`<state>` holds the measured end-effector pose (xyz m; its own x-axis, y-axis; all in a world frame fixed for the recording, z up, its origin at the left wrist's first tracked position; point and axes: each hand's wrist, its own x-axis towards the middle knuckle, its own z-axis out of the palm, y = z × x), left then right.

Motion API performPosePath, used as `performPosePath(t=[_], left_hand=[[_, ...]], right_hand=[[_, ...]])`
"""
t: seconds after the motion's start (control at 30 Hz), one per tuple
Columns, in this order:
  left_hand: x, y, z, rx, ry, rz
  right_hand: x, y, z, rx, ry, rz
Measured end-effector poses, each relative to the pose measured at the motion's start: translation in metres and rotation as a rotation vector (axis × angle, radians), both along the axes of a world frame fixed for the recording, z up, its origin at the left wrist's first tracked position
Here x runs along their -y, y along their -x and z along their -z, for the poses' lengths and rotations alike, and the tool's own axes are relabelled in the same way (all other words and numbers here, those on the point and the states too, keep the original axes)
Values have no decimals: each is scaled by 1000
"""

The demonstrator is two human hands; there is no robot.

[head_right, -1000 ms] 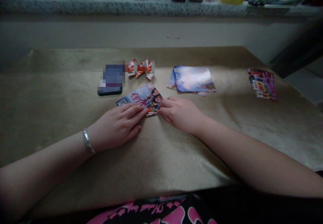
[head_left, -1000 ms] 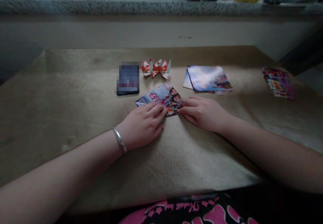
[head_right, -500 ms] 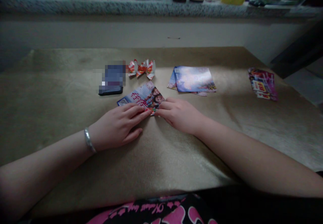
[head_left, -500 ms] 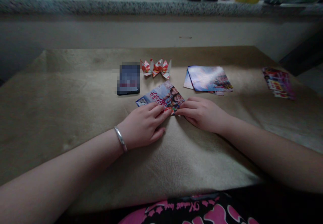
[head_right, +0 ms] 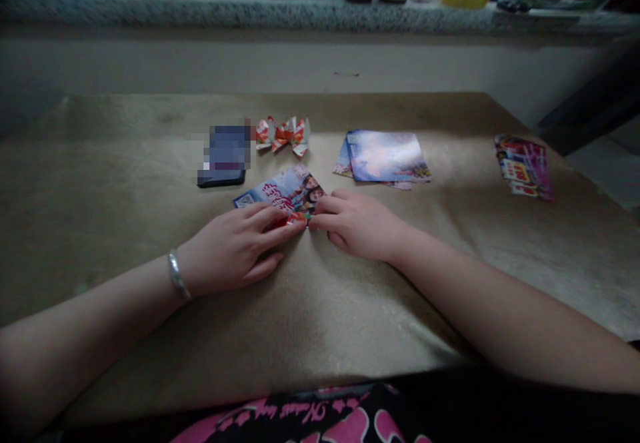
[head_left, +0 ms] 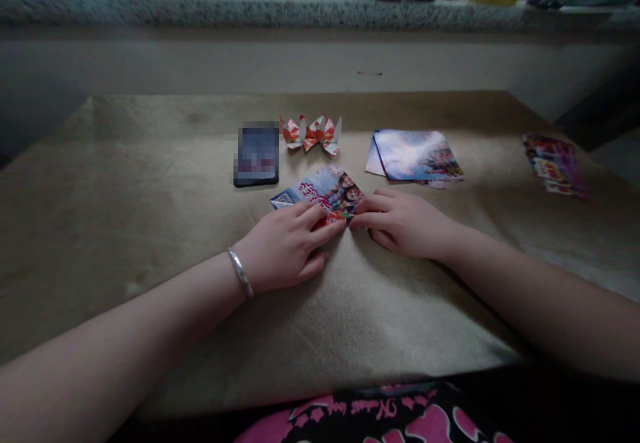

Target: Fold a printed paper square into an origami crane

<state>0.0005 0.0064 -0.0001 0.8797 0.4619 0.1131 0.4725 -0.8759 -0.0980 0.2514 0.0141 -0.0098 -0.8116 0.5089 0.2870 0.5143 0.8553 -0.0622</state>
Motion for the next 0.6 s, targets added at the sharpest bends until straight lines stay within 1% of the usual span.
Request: performPosePath(t=[0.3,0.43,0.6], left_hand=[[2,1,4,24,-30,-12],[5,3,7,-2,-40,-18],[7,5,9,-32,-43,4]], right_hand=[[1,-1,-2,1,28,10],[0,-1,-2,25,19,18],[-1,-2,-2,28,14,13]])
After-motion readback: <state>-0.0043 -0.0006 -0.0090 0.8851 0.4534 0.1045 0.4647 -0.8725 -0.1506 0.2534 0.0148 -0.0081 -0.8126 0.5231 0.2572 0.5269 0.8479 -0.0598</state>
